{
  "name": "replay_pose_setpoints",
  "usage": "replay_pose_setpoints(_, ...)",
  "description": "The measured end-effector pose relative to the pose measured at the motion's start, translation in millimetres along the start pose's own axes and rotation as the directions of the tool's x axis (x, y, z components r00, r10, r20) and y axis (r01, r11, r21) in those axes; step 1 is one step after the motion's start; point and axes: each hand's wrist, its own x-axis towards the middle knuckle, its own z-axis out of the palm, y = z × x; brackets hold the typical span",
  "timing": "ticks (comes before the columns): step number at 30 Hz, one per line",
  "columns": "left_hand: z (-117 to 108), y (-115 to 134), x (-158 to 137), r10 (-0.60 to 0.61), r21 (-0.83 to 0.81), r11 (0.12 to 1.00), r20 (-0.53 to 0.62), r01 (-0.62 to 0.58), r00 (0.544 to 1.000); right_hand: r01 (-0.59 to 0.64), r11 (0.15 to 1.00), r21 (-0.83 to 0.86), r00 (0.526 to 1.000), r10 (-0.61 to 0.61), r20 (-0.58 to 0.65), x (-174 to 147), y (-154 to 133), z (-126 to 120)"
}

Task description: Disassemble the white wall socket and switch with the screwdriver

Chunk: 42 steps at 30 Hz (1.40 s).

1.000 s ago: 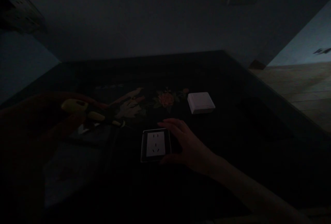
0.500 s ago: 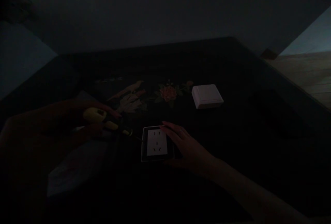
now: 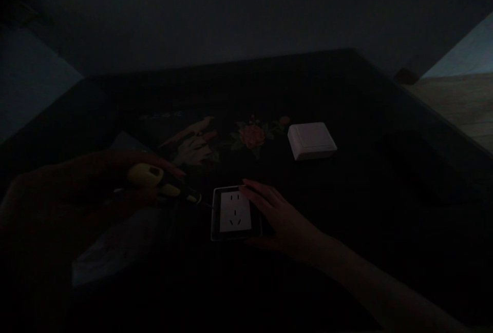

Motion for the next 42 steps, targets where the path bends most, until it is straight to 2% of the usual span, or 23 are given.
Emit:
replay_pose_setpoints(5,-2,2,0,0.025,0.031,0.999,0.024,-0.026,0.999,0.019,1.000,-0.018,1.000,-0.019,-0.016,-1,3,3)
replay_pose_setpoints(12,0,6,0,0.215,0.033,0.976,0.070,-0.217,0.974,0.040,0.999,-0.028,0.999,-0.041,-0.026,-1,3,2)
replay_pose_setpoints(16,-1,6,3,0.249,0.043,0.965,0.133,-0.257,0.959,0.030,0.999,-0.034,0.999,-0.031,-0.025,-1,4,2)
replay_pose_setpoints(21,0,3,3,0.256,-0.029,0.967,0.111,-0.254,0.960,0.033,0.999,-0.031,0.999,-0.034,-0.032,-2,3,2)
replay_pose_setpoints(27,3,9,2,0.377,-0.116,0.923,0.083,-0.367,0.922,0.047,0.998,-0.045,0.998,-0.048,-0.029,0,2,2)
replay_pose_setpoints(32,7,6,1,0.350,0.000,0.937,-0.023,-0.350,0.937,0.050,0.997,-0.062,0.998,-0.052,-0.036,0,3,4)
replay_pose_setpoints(36,21,1,2,0.420,0.123,0.907,-0.192,-0.402,0.887,0.028,0.998,-0.062,0.999,-0.030,-0.025,0,3,4)
replay_pose_setpoints(38,27,1,2,0.436,0.122,0.900,-0.235,-0.419,0.869,0.028,0.998,-0.055,0.999,-0.030,-0.026,-1,2,2)
replay_pose_setpoints(40,28,4,2,0.406,0.045,0.914,-0.161,-0.404,0.900,0.032,0.998,-0.053,0.999,-0.033,-0.024,-1,2,1)
replay_pose_setpoints(42,23,7,2,0.373,-0.056,0.926,-0.002,-0.372,0.928,0.038,0.998,-0.056,0.999,-0.039,-0.022,-2,1,1)
